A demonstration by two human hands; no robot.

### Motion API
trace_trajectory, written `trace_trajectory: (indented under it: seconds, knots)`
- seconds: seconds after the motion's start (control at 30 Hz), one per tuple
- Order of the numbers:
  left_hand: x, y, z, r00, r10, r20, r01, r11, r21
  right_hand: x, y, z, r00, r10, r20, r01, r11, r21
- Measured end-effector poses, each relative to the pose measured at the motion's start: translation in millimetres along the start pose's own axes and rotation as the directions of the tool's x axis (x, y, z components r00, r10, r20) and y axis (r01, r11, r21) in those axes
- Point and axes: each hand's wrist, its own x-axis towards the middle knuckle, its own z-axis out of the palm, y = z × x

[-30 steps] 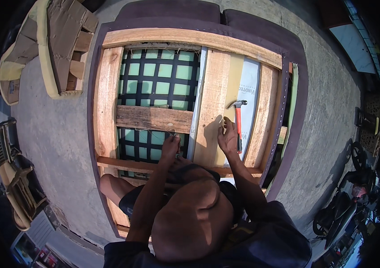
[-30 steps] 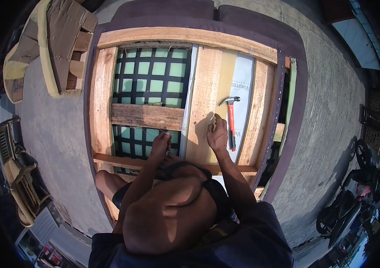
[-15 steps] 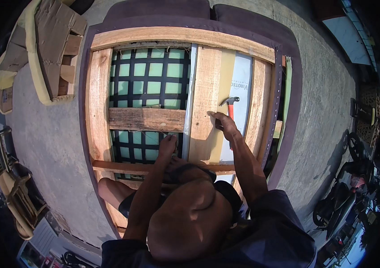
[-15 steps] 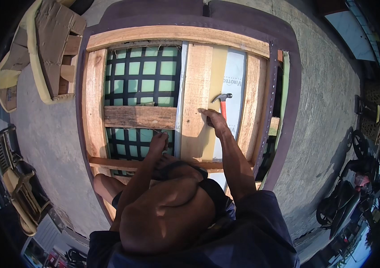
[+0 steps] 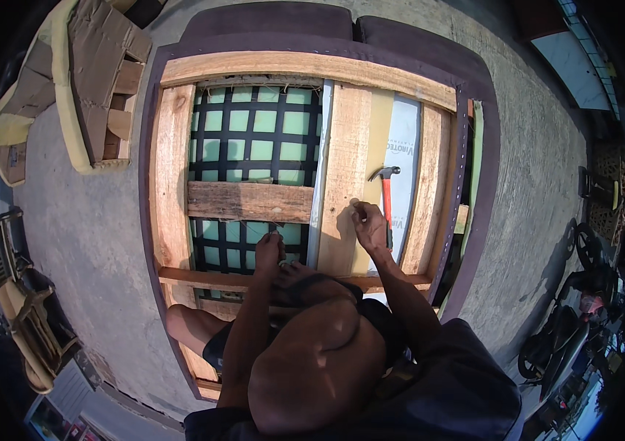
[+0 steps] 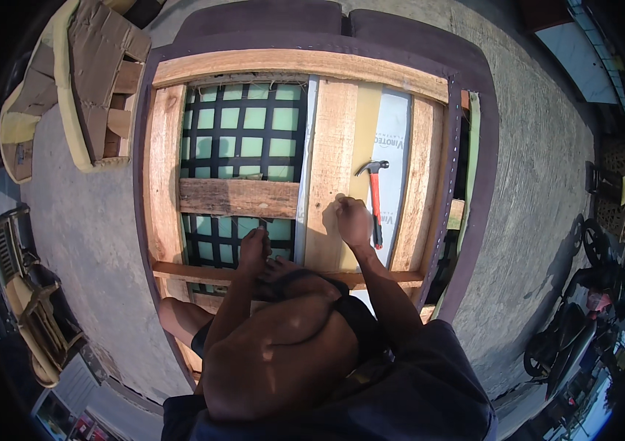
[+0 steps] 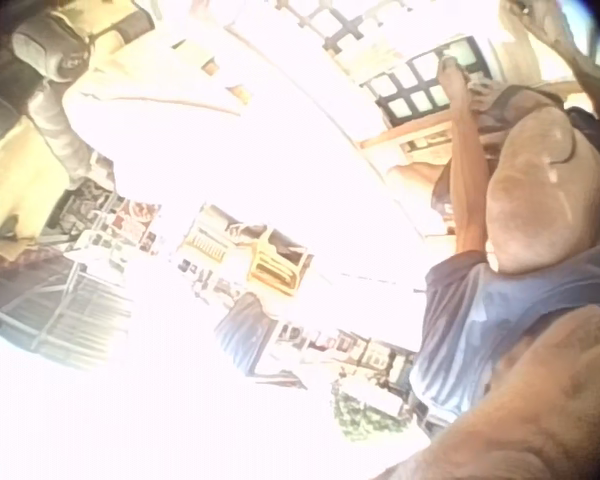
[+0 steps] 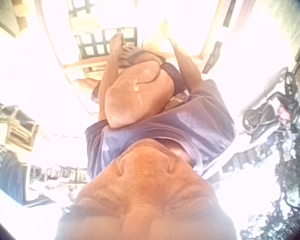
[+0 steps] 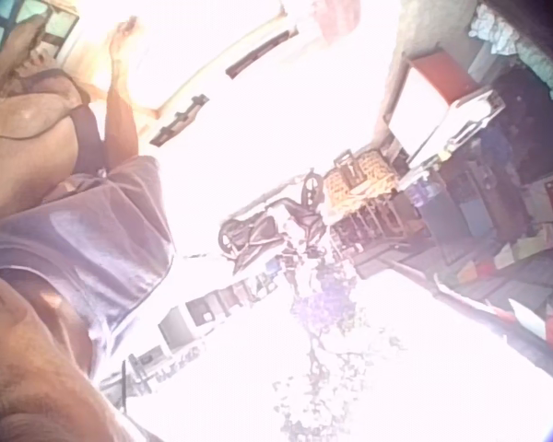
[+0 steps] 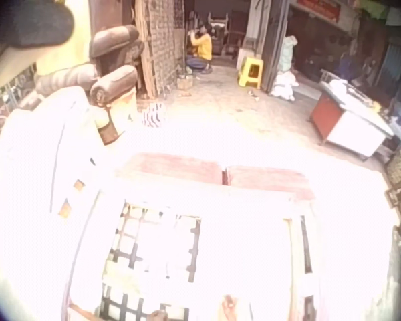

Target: The person takes nails from a bag and drives them into the wooden frame of a sofa using a hammer.

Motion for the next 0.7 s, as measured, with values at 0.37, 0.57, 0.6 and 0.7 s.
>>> trace_trajectory:
  seconds: [0.37, 0.57, 0.6, 0.7]
  knots:
    - [7, -13, -2, 0.996, 0.084, 0.028, -0.088, 0.97, 0.225, 4, -6, -4, 0.972, -0.173, -0.161, 0.114, 0.941, -0.318]
    - [12, -8, 12, 0.998, 0.025, 0.052, -0.029, 0.995, 0.092, 11, 77, -36, 0.982, 0.145, -0.119, -0.182, 0.894, -0.41]
    - [14, -6, 18, 0.998, 0.007, 0.058, -0.013, 0.994, 0.107, 14, 91, -45, 0.981, 0.191, 0.028, -0.172, 0.93, -0.325]
    - [15, -7, 23, 0.997, 0.019, 0.08, -0.029, 0.991, 0.129, 11, 100, -64, 0.957, 0.259, 0.134, -0.235, 0.957, -0.17]
